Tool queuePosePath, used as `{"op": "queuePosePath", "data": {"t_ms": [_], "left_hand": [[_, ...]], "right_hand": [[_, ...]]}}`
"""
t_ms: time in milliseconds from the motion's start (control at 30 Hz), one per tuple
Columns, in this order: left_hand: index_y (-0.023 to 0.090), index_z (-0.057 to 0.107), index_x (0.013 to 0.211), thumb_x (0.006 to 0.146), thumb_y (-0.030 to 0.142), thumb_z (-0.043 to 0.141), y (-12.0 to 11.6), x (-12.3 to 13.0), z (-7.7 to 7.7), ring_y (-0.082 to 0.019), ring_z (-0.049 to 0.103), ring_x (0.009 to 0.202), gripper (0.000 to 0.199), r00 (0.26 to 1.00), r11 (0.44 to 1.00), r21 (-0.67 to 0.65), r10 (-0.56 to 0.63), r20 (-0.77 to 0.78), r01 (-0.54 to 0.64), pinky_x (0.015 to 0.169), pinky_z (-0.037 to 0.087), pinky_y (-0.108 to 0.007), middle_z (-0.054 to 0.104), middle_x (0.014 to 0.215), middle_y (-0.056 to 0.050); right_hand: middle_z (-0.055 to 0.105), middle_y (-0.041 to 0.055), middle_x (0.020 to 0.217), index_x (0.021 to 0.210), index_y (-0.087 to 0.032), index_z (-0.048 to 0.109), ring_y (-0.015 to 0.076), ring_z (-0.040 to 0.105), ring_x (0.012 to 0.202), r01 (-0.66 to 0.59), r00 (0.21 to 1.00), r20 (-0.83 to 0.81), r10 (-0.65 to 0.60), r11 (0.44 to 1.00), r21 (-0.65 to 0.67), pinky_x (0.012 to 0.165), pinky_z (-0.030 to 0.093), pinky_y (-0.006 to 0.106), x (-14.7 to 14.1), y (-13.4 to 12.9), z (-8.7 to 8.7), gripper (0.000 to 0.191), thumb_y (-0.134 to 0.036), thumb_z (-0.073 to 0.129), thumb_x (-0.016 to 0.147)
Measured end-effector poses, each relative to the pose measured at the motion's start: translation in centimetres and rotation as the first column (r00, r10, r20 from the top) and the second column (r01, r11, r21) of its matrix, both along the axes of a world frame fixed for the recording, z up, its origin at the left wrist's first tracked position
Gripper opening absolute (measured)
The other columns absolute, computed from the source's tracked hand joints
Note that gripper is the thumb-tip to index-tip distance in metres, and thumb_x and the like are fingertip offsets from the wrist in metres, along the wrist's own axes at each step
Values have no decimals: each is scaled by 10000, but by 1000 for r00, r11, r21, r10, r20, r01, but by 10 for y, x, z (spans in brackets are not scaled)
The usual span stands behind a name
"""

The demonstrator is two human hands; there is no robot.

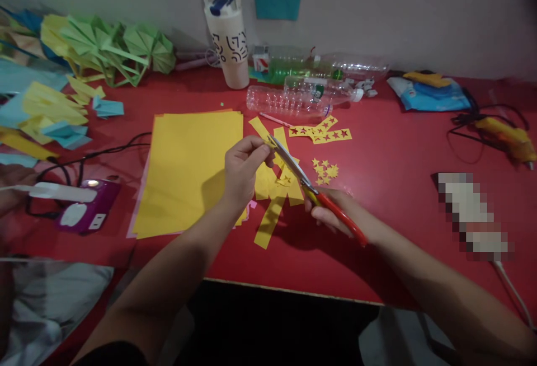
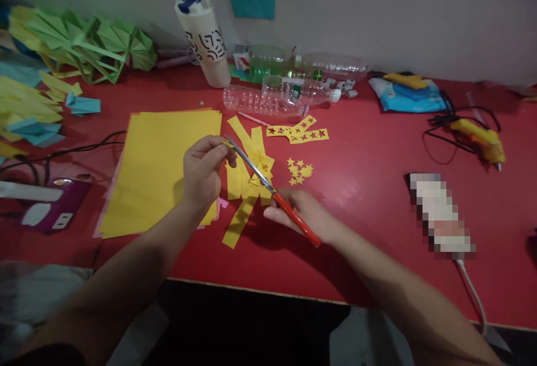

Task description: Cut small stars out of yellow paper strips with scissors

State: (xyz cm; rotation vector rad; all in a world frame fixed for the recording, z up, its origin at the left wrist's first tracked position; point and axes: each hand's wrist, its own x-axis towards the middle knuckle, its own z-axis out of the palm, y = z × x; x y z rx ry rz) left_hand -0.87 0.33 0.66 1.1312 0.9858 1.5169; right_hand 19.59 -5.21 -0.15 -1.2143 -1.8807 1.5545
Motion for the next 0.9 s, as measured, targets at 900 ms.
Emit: {"op": "queuePosePath", "data": {"t_ms": [900], "left_hand": [[190, 577, 603, 742, 180, 599, -1, -1, 0, -65, 526, 501, 141, 998, 992, 117, 53, -31, -49, 491, 472, -208, 556, 538, 40]], "right_hand": [[402, -66, 505, 647, -242, 379, 89, 393, 403, 102, 993, 73, -92, 984, -147, 388, 315, 243, -11, -4, 20, 546, -741, 554, 779]]}}
